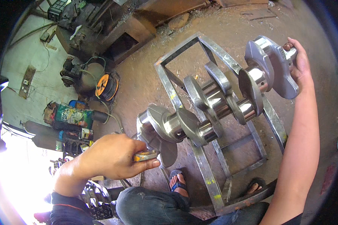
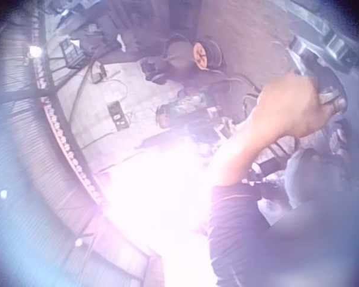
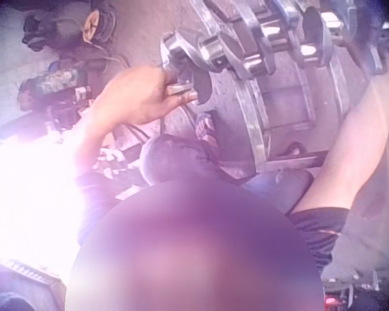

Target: The person cleans a crankshaft using a small abrasive pad and a cloth. They rotate the crankshaft on a metal stand, scrub different sections with the pad, then wipe the surfaces with the cloth.

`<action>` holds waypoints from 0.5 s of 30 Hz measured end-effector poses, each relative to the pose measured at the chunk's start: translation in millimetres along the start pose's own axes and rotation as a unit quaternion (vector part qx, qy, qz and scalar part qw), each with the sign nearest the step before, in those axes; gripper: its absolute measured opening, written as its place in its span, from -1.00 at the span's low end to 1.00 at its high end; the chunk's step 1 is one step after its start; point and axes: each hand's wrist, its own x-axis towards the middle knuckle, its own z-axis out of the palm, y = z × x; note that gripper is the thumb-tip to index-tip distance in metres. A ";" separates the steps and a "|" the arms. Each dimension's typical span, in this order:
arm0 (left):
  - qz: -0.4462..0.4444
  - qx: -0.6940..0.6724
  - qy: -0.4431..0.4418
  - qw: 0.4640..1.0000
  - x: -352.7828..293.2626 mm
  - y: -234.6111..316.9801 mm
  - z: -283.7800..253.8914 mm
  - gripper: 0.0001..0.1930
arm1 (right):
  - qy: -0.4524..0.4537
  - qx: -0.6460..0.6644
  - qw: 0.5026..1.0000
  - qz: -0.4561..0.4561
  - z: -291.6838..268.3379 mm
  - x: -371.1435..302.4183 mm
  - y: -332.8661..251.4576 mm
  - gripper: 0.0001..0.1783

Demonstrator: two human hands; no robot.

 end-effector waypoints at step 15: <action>0.031 -0.121 0.195 0.973 1.6 -2.6 -22.7 -0.48 | 0.046 -0.030 0.998 0.006 10.6 -10.8 2.4 -0.55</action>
